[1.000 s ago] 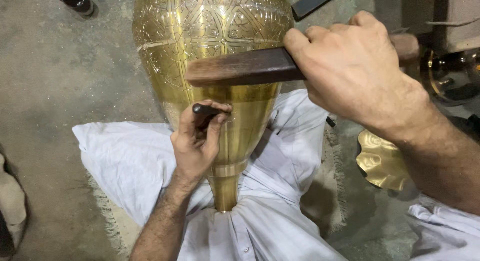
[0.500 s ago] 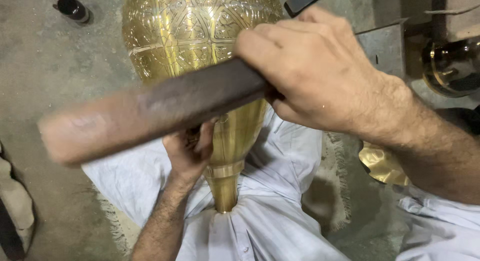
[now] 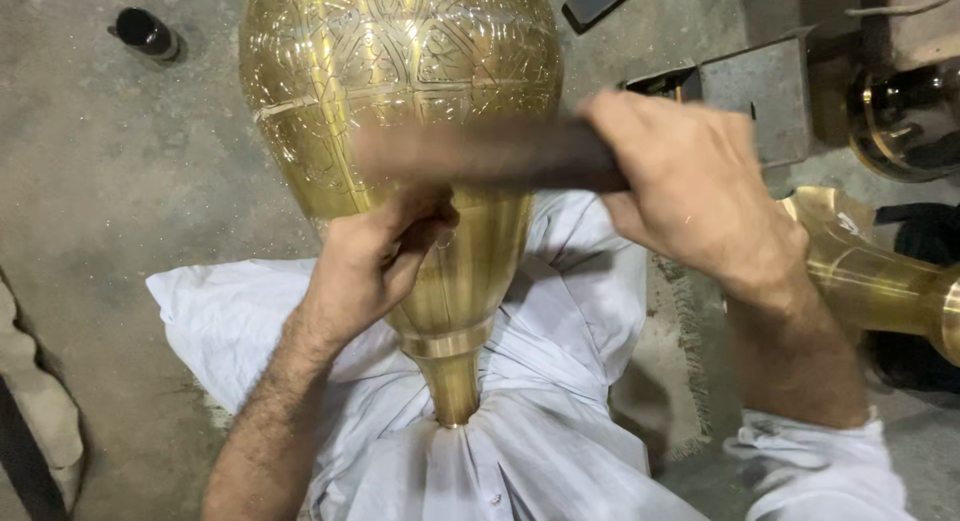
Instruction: The person sits on the floor with a large engraved brass vase on a pillow on their lap. They hold a chisel against the vase surface and strike it with a wooden mallet to deepen the decorative pattern, then rotate the vase and draw guide lines on it with a marker, continuing to work on the design.
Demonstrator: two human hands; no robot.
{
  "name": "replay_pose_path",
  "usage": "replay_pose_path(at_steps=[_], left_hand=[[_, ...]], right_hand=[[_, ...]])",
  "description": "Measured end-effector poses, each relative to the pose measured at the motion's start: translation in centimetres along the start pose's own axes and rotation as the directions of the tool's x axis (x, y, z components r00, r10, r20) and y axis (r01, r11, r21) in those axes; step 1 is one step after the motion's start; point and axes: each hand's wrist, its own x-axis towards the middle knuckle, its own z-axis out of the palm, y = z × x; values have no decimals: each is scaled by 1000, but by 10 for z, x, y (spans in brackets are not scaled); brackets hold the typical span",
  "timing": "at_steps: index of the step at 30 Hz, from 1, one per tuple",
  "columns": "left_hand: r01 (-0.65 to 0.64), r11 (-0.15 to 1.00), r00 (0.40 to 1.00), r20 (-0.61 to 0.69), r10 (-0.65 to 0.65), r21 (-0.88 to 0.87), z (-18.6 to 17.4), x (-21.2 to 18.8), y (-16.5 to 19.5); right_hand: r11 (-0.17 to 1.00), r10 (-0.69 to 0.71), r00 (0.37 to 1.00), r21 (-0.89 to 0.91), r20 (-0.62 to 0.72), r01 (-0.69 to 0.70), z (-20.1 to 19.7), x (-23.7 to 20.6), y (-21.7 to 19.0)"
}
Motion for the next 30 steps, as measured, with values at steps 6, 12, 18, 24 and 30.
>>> replay_pose_path(at_steps=[6,12,18,24,30], left_hand=[[-38,997,974,224,21,69,-17,26,14],[-80,982,879,477,-12,172,-20,50,17],[-84,956,776,620,-114,281,-22,63,17],[-228,930,671,738,-64,288,-19,82,25],[-320,858,455,859,-234,403,-7,98,35]], right_hand=[[943,88,981,333,-174,-25,33,-34,19],[666,484,866,695,-126,-271,66,-66,7],[490,620,758,855,-202,-173,96,-84,-9],[285,738,643,958,-203,-24,127,-103,-25],[324,800,506,942,-323,90,163,-114,-44]])
